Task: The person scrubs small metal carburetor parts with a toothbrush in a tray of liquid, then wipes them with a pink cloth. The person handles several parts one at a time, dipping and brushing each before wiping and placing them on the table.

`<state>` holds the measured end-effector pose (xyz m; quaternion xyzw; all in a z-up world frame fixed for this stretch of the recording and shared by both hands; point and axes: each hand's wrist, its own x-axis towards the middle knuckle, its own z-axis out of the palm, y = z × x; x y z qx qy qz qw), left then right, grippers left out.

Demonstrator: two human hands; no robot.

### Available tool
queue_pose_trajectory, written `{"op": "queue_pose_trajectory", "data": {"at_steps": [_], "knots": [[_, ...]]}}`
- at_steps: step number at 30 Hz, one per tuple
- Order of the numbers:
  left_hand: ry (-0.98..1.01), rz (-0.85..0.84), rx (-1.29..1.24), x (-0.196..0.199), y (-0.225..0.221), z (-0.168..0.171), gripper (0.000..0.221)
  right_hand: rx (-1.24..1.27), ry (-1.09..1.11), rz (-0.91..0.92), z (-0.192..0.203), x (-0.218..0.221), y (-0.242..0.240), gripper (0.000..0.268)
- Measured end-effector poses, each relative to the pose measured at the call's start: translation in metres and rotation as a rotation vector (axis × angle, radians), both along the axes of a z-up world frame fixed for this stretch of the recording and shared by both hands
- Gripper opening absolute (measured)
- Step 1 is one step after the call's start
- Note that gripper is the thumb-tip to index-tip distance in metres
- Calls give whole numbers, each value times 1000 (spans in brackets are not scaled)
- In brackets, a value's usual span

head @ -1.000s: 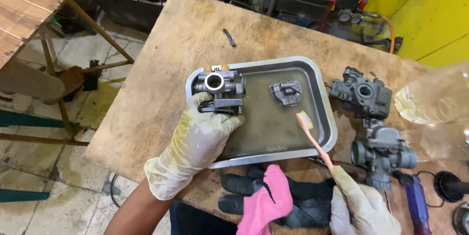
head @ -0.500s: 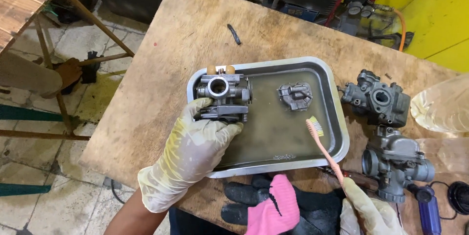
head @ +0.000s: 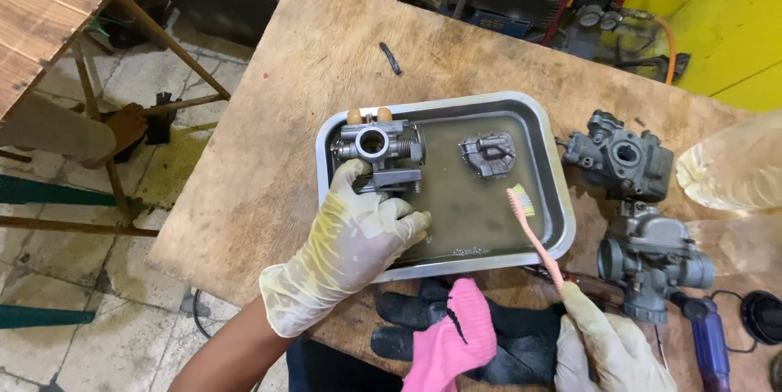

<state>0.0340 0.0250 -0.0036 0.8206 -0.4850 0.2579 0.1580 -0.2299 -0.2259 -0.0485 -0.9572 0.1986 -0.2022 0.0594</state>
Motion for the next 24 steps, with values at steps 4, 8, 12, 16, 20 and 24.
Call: {"op": "queue_pose_trajectory", "data": {"at_steps": [4, 8, 12, 16, 20, 24], "knots": [[18, -21, 73, -4, -7, -14, 21, -49, 74, -17, 18, 37, -5, 48], [12, 20, 145, -8, -16, -13, 25, -110, -193, 133, 31, 49, 2, 32], [12, 89, 257, -7, -26, -16, 6, -121, -263, 219, 35, 50, 4, 31], [-11, 89, 259, -8, -30, -16, 22, -156, -259, 223, 29, 45, 0, 36], [-26, 93, 324, -12, -30, -8, 20, -188, -238, 226, 30, 43, -1, 38], [-69, 96, 336, -12, -33, -9, 14, -164, -238, 237, 33, 43, 1, 37]]}}
